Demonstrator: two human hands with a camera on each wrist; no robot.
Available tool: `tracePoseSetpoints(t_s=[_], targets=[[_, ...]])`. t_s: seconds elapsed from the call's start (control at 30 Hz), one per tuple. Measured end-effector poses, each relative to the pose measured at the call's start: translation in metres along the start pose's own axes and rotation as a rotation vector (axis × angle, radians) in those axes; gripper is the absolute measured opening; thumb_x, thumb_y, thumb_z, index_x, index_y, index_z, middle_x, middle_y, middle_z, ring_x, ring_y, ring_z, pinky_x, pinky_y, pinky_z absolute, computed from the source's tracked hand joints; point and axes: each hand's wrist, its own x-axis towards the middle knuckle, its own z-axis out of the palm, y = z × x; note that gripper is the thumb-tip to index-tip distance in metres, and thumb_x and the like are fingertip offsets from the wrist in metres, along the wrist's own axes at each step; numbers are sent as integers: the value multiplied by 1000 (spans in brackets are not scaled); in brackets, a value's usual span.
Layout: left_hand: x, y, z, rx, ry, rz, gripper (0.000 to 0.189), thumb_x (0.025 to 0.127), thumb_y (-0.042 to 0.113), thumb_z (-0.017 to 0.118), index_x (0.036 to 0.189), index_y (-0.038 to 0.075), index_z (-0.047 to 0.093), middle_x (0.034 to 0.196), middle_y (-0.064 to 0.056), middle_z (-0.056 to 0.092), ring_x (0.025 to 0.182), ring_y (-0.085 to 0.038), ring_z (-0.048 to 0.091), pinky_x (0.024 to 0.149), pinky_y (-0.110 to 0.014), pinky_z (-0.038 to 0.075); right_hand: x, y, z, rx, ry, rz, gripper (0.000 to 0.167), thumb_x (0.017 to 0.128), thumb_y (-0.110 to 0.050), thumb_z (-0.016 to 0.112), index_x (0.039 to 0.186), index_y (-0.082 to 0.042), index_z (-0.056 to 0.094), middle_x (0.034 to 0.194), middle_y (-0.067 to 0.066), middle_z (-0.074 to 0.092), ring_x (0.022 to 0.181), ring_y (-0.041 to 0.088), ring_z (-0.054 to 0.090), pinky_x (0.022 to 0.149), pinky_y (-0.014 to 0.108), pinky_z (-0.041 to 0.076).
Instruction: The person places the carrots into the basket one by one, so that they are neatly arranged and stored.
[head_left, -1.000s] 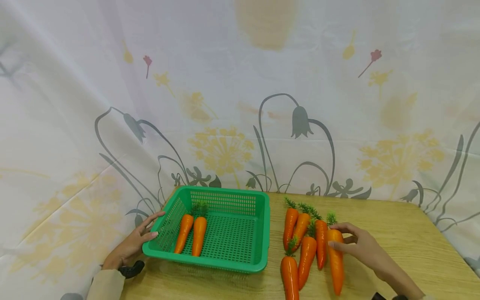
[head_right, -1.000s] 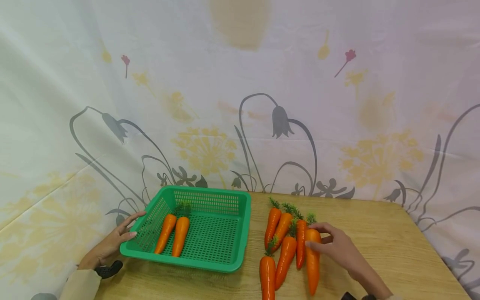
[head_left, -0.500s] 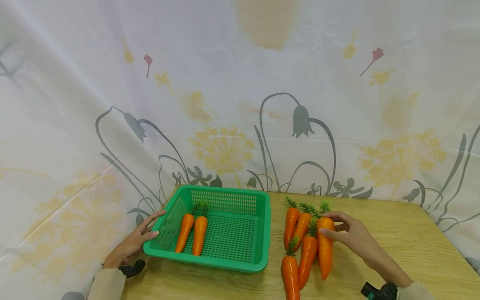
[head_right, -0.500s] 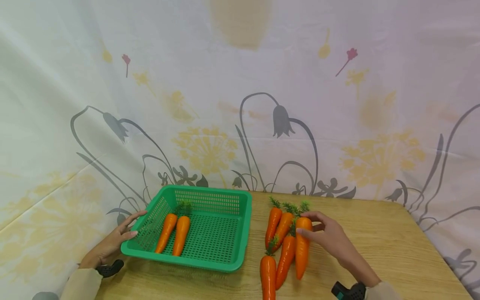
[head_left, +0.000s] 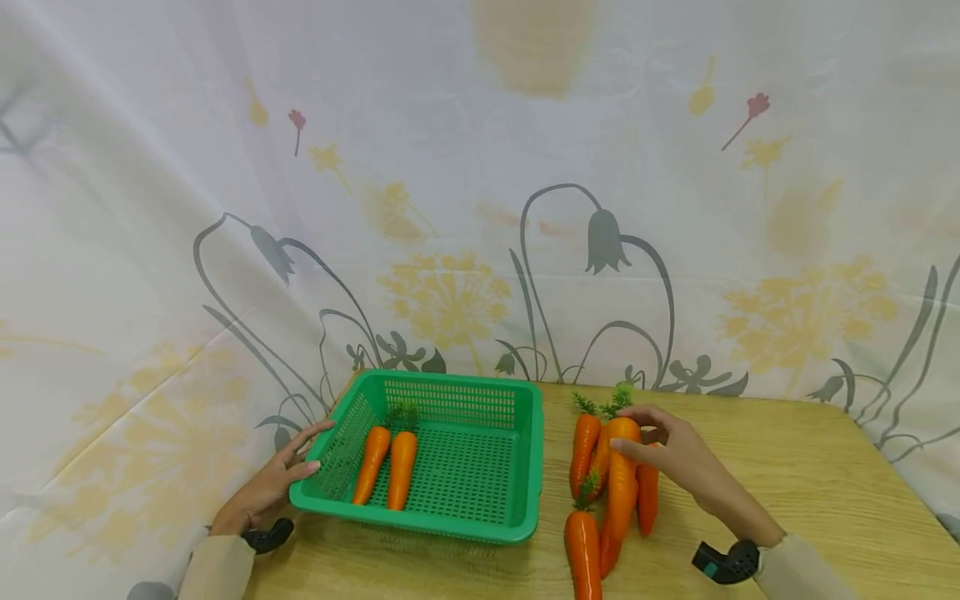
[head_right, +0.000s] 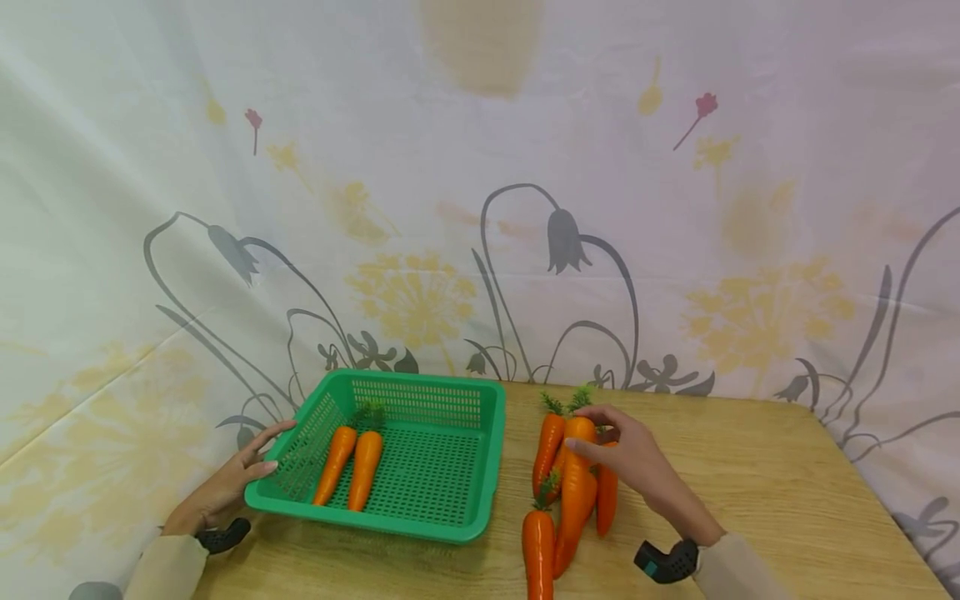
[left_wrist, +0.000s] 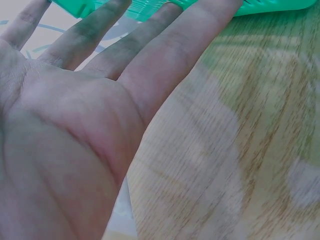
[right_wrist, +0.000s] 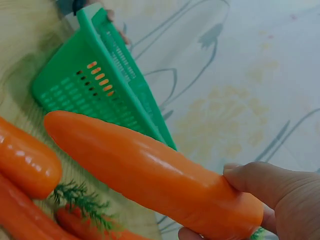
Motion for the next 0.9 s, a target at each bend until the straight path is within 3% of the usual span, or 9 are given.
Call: tracePoseSetpoints(t_s=[0.13,0.4,0.7,0.9], targets=[[2,0,0,-20,11,0,62,111,17,45,166,20,17,168,-20,-19,148,-56,-19,106,-74,36,7,-7,8,25,-8,-16,58,93,-37,78,141,-9,58,135,14,59,107,29,59,83,45,56],[2,0,0,-4,21,-4,62,111,17,45,166,21,18,168,-21,-17,148,-58,-17,105,-77,33,22,-19,24,125,-48,-88,55,95,-31,77,140,-6,58,139,16,56,112,32,60,86,49,57],[-2,1,0,-5,4,-4,62,111,15,45,166,22,18,168,-22,-19,147,-59,-18,104,-76,36,40,-30,52,221,-119,-65,54,93,-32,79,138,-9,58,132,14,60,105,29,64,87,47,57],[-1,0,1,5,19,-8,62,111,16,46,166,20,19,169,-21,-17,148,-59,-17,104,-82,27,51,-40,71,273,-181,-86,58,95,-30,78,143,-6,55,132,15,59,101,30,67,87,45,59]])
